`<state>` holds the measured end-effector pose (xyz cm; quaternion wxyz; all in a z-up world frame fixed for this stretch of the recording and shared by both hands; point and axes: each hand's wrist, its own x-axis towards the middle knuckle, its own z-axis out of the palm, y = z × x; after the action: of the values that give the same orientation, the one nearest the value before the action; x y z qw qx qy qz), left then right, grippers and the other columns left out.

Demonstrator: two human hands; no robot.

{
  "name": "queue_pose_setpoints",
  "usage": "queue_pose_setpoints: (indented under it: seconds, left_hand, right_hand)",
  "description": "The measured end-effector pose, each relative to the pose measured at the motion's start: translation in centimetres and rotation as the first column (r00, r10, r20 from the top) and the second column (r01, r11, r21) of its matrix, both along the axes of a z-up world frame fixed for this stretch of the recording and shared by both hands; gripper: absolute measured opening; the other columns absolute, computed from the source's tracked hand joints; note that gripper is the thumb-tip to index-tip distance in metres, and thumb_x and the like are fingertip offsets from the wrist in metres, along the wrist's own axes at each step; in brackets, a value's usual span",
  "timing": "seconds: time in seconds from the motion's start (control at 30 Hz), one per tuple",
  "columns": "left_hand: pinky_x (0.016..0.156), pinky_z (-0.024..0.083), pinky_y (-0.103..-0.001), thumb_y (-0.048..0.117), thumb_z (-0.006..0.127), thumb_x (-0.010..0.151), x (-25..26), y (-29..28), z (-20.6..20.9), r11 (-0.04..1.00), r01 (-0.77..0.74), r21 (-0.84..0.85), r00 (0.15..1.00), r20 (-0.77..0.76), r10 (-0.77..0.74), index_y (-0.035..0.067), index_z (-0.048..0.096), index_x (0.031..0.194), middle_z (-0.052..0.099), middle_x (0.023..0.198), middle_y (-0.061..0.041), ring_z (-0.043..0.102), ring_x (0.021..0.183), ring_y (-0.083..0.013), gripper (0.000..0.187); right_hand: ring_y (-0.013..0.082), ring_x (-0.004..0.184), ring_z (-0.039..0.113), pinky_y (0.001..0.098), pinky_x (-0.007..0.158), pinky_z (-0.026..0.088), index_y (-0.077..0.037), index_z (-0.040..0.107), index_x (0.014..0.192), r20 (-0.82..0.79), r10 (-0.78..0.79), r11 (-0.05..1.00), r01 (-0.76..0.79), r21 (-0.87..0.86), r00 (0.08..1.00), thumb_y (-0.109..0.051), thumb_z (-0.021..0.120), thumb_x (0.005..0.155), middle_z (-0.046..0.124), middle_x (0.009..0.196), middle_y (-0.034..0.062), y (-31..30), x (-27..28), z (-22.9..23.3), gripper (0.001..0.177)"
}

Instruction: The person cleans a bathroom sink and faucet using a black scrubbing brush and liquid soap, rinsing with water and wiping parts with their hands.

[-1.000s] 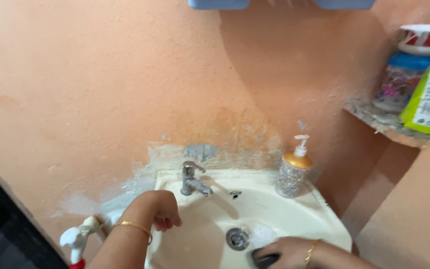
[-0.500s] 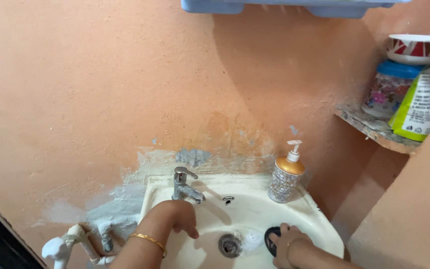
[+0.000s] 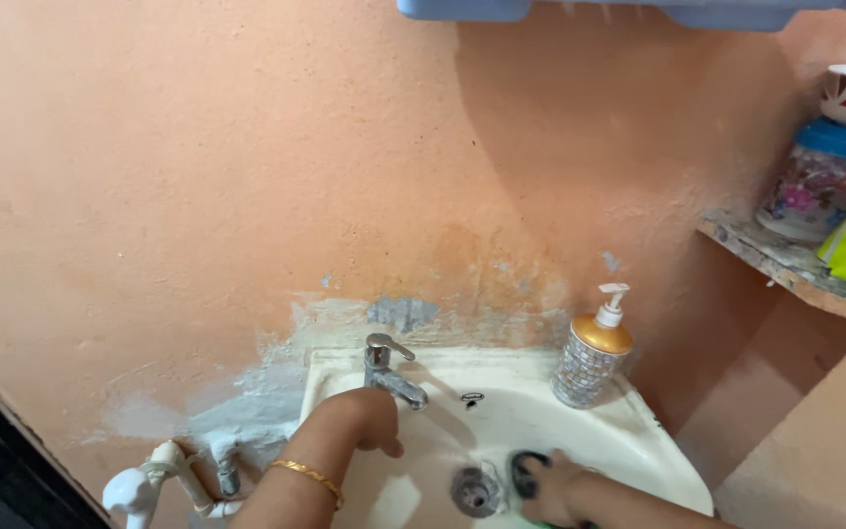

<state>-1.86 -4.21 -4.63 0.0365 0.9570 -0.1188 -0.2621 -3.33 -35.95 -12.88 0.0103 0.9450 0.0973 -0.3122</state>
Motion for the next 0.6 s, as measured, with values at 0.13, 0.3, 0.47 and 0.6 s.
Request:
queue_pose_setpoints:
  seconds: [0.13, 0.3, 0.47, 0.6]
  left_hand:
    - [0.090, 0.056, -0.044, 0.044, 0.084, 0.080, -0.4, -2.0, -1.1, 0.993, 0.120, -0.016, 0.993, 0.020, -0.120, -0.001, 0.076, 0.107, 0.073, 0.108, -0.018, 0.069, 0.101, -0.0343, 0.053]
    - [0.092, 0.057, -0.042, 0.039, 0.081, 0.081, -1.7, -0.5, 2.4, 0.999, 0.017, -0.033, 0.999, 0.041, -0.015, 0.001, 0.077, 0.107, 0.076, 0.112, -0.018, 0.073, 0.105, -0.0325, 0.047]
    - [0.099, 0.054, -0.041, 0.045, 0.076, 0.087, -4.4, -0.1, 9.3, 0.903, -0.423, -0.080, 0.886, 0.172, 0.431, 0.016, 0.076, 0.117, 0.071, 0.127, -0.007, 0.066, 0.120, -0.0276, 0.042]
    - [0.095, 0.057, -0.040, 0.036, 0.075, 0.088, -5.2, -0.8, 12.3, 0.829, -0.525, -0.191, 0.755, 0.344, 0.558, 0.018, 0.075, 0.117, 0.073, 0.125, -0.005, 0.069, 0.120, -0.0259, 0.034]
  right_hand:
    - [0.0412, 0.140, 0.048, 0.0426, 0.117, 0.039, -0.019, 0.038, 0.155, -0.010, 0.026, 0.978, -0.024, 0.207, 1.000, -0.059, 0.069, 0.084, 0.043, 0.153, 0.0263, 8.7, 0.5, -8.4, 0.088]
    - [0.0430, 0.140, 0.046, 0.0453, 0.115, 0.035, -0.017, 0.046, 0.152, -0.123, 0.099, 0.937, -0.051, 0.347, 0.987, -0.058, 0.067, 0.085, 0.051, 0.150, 0.0241, 0.2, 1.0, -8.5, 0.081]
    - [0.0450, 0.138, 0.047, 0.0466, 0.115, 0.038, -0.026, 0.035, 0.157, -0.015, -0.049, 0.998, 0.050, 0.034, 0.999, -0.058, 0.068, 0.085, 0.044, 0.153, 0.0248, 0.9, -1.4, -1.3, 0.085]
    - [0.0467, 0.137, 0.047, 0.0476, 0.115, 0.040, -0.033, 0.026, 0.161, 0.023, 0.127, 0.966, -0.129, 0.223, 0.992, -0.057, 0.068, 0.084, 0.038, 0.154, 0.0253, 8.8, -2.6, -1.8, 0.090]
